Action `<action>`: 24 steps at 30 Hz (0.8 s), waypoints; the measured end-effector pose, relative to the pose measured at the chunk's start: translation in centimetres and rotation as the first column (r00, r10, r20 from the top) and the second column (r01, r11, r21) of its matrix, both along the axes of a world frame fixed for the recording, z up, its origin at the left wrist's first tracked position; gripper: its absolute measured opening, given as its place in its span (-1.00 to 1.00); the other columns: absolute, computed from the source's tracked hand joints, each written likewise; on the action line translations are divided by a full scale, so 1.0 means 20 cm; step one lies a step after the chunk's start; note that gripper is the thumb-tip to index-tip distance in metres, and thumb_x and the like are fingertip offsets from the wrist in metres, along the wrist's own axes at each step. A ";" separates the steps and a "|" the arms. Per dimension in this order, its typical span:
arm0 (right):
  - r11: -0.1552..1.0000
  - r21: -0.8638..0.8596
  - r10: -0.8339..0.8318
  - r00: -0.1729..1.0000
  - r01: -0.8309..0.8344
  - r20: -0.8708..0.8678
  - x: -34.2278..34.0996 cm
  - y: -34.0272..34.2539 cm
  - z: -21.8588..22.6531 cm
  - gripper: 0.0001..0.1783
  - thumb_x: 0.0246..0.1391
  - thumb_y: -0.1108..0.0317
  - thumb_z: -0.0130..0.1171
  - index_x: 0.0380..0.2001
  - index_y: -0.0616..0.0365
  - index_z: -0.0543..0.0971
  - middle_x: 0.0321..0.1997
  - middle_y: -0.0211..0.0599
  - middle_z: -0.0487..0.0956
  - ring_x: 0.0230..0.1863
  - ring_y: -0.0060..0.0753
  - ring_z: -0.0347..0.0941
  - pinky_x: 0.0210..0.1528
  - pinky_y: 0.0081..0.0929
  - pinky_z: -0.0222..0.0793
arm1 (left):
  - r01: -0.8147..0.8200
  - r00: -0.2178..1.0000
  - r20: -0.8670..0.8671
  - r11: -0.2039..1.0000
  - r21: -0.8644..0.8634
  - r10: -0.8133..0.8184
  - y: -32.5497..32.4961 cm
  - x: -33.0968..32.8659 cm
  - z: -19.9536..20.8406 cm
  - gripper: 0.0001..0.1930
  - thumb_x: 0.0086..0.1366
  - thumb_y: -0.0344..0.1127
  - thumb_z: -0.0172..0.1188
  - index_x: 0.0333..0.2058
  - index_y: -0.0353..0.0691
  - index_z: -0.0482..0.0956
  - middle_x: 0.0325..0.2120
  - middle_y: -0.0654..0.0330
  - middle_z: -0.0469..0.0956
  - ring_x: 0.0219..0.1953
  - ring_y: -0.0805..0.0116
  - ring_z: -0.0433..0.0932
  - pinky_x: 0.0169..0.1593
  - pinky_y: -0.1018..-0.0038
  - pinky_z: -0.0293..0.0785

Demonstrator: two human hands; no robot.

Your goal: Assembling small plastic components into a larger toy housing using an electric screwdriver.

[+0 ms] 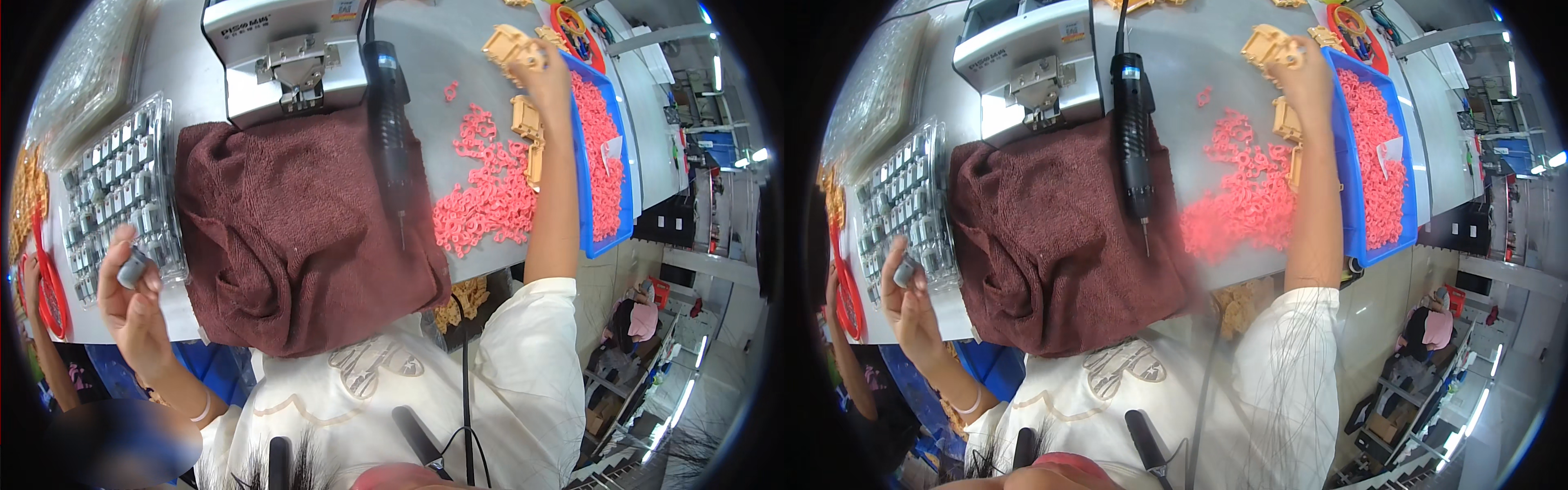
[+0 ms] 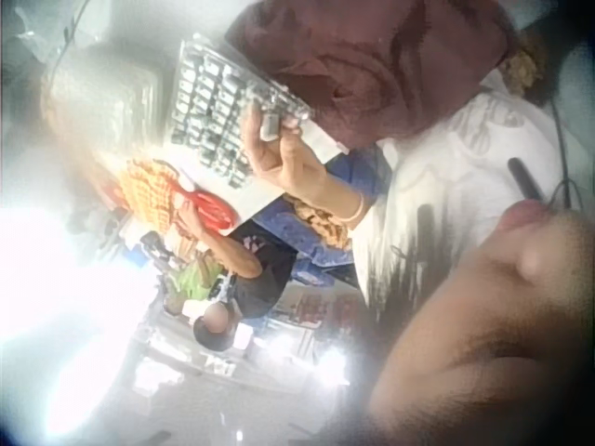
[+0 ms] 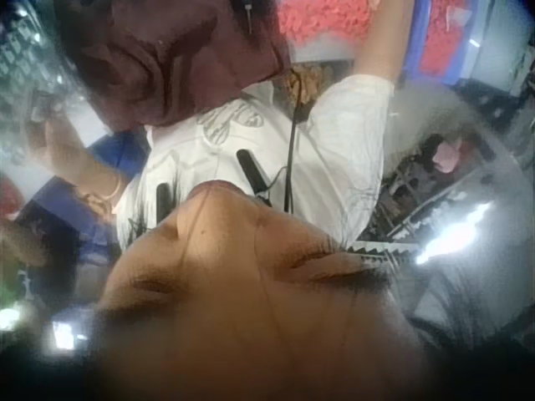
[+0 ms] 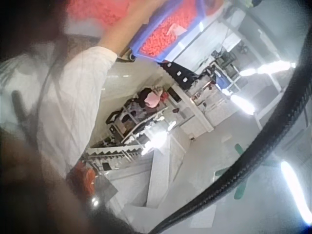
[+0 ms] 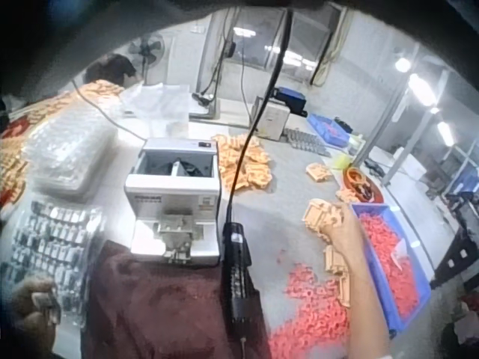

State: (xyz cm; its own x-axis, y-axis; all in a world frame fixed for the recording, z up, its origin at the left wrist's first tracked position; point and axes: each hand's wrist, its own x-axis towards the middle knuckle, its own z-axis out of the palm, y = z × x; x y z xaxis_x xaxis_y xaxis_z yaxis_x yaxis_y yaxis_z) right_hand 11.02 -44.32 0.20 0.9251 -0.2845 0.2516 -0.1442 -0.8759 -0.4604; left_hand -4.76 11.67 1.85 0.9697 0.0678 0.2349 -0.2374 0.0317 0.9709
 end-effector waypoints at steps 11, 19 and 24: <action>0.278 0.447 0.953 0.302 -0.850 -0.019 -0.34 0.95 0.39 -0.55 -0.13 0.32 0.34 -0.11 0.23 0.57 -0.11 -0.18 0.60 -0.04 -0.15 0.52 0.07 -0.31 0.40 | 0.264 0.962 -0.064 0.964 -0.023 -0.265 -0.29 0.06 0.11 -0.55 0.33 -0.10 0.23 -0.07 -0.43 0.42 -0.26 -0.05 0.60 -0.21 0.32 0.59 -0.14 0.53 0.51; 0.402 0.153 0.872 0.428 -0.903 0.237 -0.34 1.15 0.22 -0.57 -0.04 0.25 0.27 -0.08 0.17 0.57 -0.05 -0.13 0.56 0.03 -0.06 0.44 0.14 -0.22 0.31 | 0.475 0.871 0.076 0.871 0.124 -0.485 -0.50 0.19 0.15 -0.84 0.26 -0.68 0.10 -0.17 -0.52 0.52 0.00 -0.13 0.51 0.02 0.28 0.53 0.10 0.41 0.47; 0.533 0.300 0.773 0.599 -0.791 0.208 -0.50 0.98 0.30 -0.56 0.02 0.43 0.24 0.04 0.16 0.55 -0.18 -0.31 0.60 -0.11 -0.43 0.49 0.03 -0.46 0.32 | 0.467 0.884 -0.010 0.884 0.013 -0.467 -0.56 0.21 0.16 -0.79 0.26 -0.63 0.14 -0.12 -0.50 0.53 -0.06 -0.05 0.55 0.00 0.32 0.54 0.08 0.41 0.48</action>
State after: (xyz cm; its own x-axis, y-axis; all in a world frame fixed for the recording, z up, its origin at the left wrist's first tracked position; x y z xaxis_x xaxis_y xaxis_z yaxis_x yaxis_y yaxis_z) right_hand 1.08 -24.82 6.19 0.8101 0.4766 0.3415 0.5511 -0.4198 -0.7212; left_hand -0.49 0.48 5.14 0.8896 -0.3965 0.2265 -0.1929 0.1234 0.9734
